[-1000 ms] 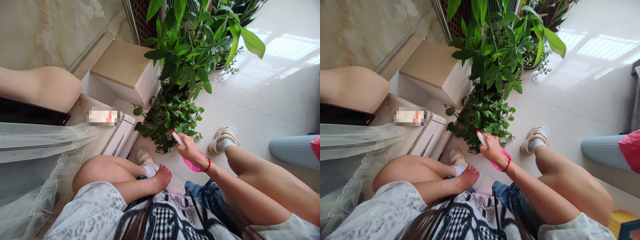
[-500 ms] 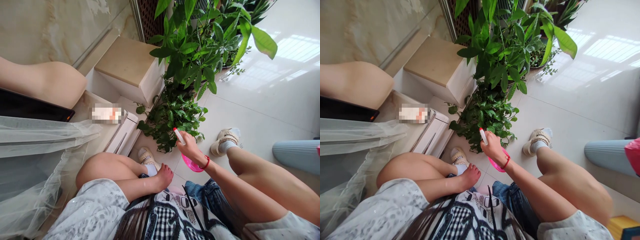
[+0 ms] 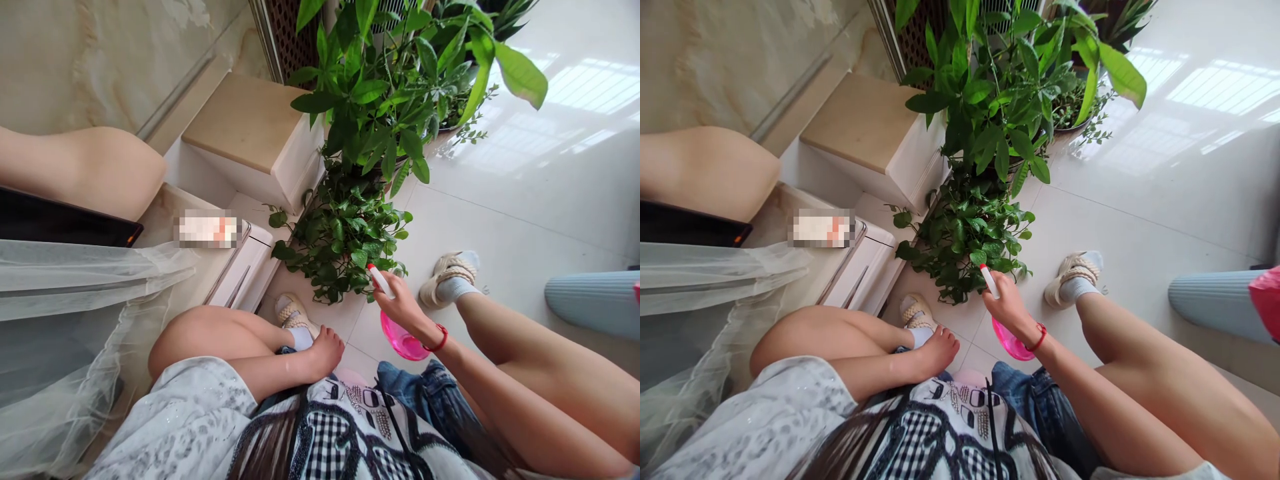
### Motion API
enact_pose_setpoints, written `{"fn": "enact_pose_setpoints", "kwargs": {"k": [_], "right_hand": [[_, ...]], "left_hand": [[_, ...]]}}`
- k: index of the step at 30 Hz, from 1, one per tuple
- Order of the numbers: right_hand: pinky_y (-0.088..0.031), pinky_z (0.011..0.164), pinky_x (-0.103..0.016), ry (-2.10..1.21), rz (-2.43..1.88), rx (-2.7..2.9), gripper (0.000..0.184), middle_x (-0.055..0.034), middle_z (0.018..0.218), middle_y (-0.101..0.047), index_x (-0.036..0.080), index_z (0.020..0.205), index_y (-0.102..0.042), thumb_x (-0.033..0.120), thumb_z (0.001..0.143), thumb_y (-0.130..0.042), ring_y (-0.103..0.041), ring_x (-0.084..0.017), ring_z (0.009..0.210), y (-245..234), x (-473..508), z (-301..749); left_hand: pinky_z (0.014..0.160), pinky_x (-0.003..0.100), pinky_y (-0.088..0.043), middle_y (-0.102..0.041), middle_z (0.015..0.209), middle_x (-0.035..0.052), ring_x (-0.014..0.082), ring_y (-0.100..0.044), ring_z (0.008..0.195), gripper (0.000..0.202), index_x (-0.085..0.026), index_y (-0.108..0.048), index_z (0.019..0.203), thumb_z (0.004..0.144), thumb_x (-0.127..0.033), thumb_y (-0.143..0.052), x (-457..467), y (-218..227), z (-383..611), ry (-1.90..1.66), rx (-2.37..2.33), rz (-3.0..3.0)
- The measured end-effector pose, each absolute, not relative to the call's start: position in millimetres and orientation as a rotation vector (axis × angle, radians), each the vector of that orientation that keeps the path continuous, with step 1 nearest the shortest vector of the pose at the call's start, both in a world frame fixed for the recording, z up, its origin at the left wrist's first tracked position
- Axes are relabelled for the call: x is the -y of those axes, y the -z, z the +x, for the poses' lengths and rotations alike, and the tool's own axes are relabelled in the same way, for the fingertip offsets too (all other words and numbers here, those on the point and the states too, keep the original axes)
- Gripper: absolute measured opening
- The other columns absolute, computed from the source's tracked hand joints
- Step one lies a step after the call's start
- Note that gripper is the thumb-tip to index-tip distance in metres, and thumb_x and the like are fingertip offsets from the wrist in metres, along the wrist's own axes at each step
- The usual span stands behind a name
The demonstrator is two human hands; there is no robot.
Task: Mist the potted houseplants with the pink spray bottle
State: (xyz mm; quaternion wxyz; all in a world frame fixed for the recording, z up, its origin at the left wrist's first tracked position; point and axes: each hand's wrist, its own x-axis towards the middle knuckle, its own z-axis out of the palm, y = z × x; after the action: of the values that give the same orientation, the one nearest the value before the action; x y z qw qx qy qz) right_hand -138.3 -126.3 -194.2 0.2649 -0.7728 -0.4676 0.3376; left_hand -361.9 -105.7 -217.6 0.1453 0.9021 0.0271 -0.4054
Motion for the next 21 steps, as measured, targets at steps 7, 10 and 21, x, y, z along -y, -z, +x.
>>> {"fn": "enact_pose_setpoints", "kwargs": {"k": [7, 10, 21], "right_hand": [[-0.039, 0.072, -0.035, -0.896, -2.189, 1.169, 0.007, -0.0042, 0.077, -0.058, 0.025, 0.074, -0.043, 0.027, 0.068, -0.046, -0.052, -0.022, 0.073, 199, 151, -116], [-0.036, 0.070, -0.035, -0.904, -2.242, 1.151, 0.007, -0.0033, 0.072, -0.057, 0.024, 0.073, -0.043, 0.027, 0.068, -0.047, -0.051, -0.021, 0.070, 199, 154, -113], [-0.037, 0.070, -0.034, -0.830, -2.174, 1.123, 0.008, -0.0032, 0.075, -0.059, 0.024, 0.075, -0.044, 0.027, 0.068, -0.047, -0.052, -0.020, 0.069, 194, 167, -104]], "left_hand": [[0.098, 0.046, -0.040, -0.071, 0.121, 0.0222, 0.0323, -0.063, 0.112, 0.034, -0.003, -0.067, 0.124, 0.102, -0.013, -0.043, 108, 215, -357, 1.180, -0.014, 2.603], [0.098, 0.047, -0.041, -0.071, 0.119, 0.0229, 0.0319, -0.064, 0.110, 0.033, -0.004, -0.068, 0.123, 0.101, -0.012, -0.044, 111, 215, -350, 1.172, 0.009, 2.609], [0.100, 0.048, -0.041, -0.070, 0.123, 0.0233, 0.0339, -0.062, 0.113, 0.037, -0.002, -0.065, 0.129, 0.102, -0.014, -0.043, 118, 219, -337, 1.231, 0.075, 2.619]]}}
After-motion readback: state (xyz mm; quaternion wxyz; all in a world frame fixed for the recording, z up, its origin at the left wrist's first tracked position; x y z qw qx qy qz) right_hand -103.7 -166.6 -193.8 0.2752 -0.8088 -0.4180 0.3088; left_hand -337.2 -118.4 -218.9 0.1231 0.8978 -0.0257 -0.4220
